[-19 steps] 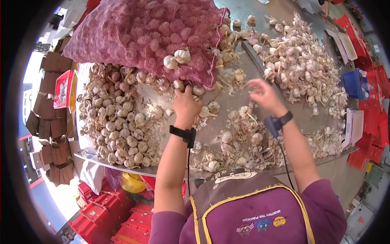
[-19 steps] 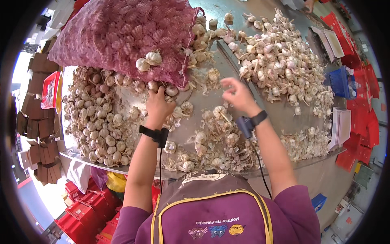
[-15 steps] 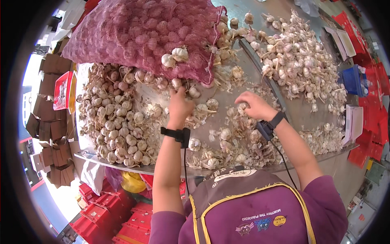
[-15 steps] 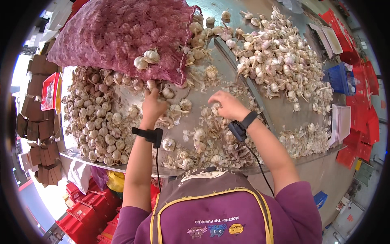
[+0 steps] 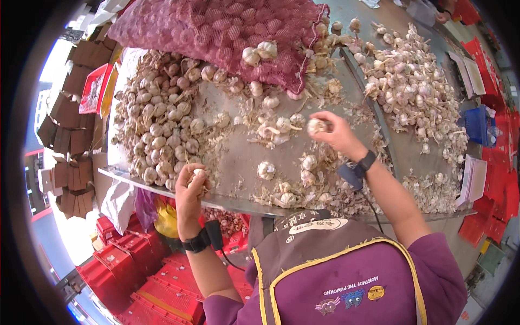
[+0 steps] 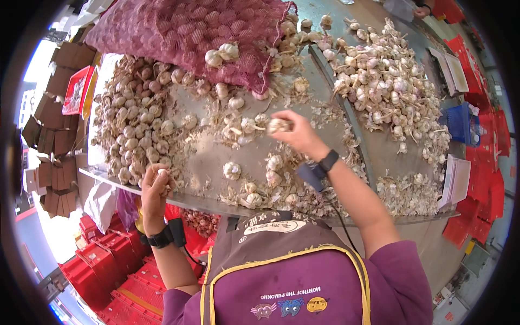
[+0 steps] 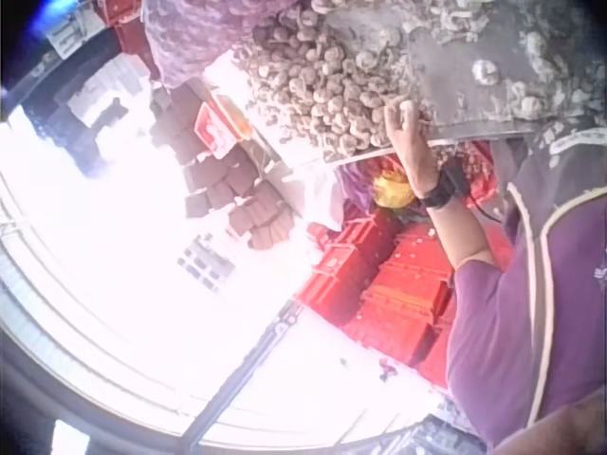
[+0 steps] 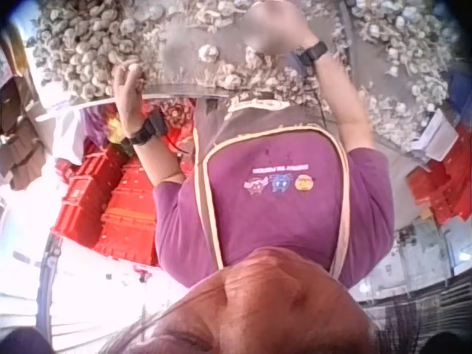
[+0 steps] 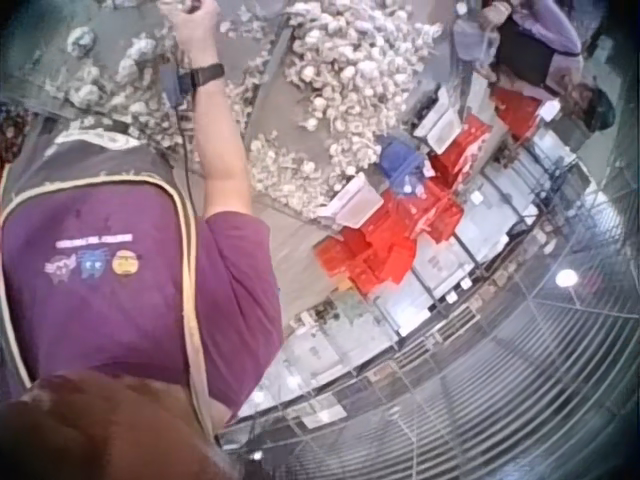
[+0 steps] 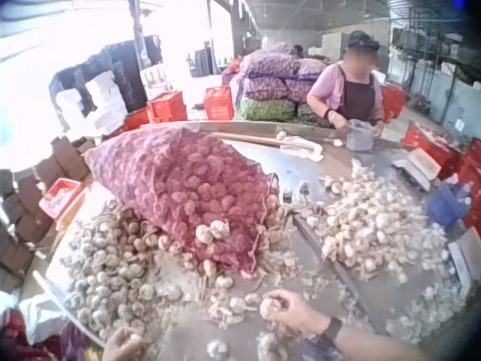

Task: The person repeatedly picks garlic bulbs from a large pile on a metal table, peels off the dry outer skins by hand, and places the cleaned bulbs back onto the table. The process is continuous and repetitive throughout the clip.

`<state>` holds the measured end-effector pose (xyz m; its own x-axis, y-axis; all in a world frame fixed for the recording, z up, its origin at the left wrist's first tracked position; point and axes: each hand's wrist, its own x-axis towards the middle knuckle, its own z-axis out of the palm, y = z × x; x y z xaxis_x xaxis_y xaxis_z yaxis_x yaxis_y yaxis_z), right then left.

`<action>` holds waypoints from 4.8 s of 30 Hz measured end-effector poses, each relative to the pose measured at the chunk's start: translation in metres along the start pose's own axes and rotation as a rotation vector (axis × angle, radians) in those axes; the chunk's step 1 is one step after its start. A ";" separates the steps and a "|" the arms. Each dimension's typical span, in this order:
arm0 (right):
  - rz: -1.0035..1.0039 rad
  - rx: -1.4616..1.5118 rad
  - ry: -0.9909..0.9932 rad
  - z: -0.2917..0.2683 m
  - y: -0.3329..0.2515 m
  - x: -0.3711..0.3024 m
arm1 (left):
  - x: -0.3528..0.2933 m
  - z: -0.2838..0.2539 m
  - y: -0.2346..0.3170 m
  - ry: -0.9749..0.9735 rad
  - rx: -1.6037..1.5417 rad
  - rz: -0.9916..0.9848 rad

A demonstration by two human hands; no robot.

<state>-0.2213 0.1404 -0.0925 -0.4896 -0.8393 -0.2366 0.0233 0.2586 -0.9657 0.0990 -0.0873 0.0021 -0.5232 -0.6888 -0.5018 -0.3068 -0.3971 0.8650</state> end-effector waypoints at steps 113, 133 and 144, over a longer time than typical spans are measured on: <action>-0.030 -0.554 -0.496 0.031 0.042 -0.153 | -0.019 0.141 -0.086 -0.450 1.080 0.186; 0.263 0.141 0.155 -0.031 -0.001 -0.003 | 0.200 0.138 -0.002 -0.018 1.126 0.641; 0.165 -0.797 0.247 0.025 -0.012 0.121 | 0.232 0.108 0.009 -0.348 0.289 0.046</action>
<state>-0.2595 0.0236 -0.1121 -0.7125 -0.6565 -0.2478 -0.4644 0.7059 -0.5348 -0.1106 -0.1854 -0.1067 -0.7622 -0.4376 -0.4771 -0.4608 -0.1510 0.8746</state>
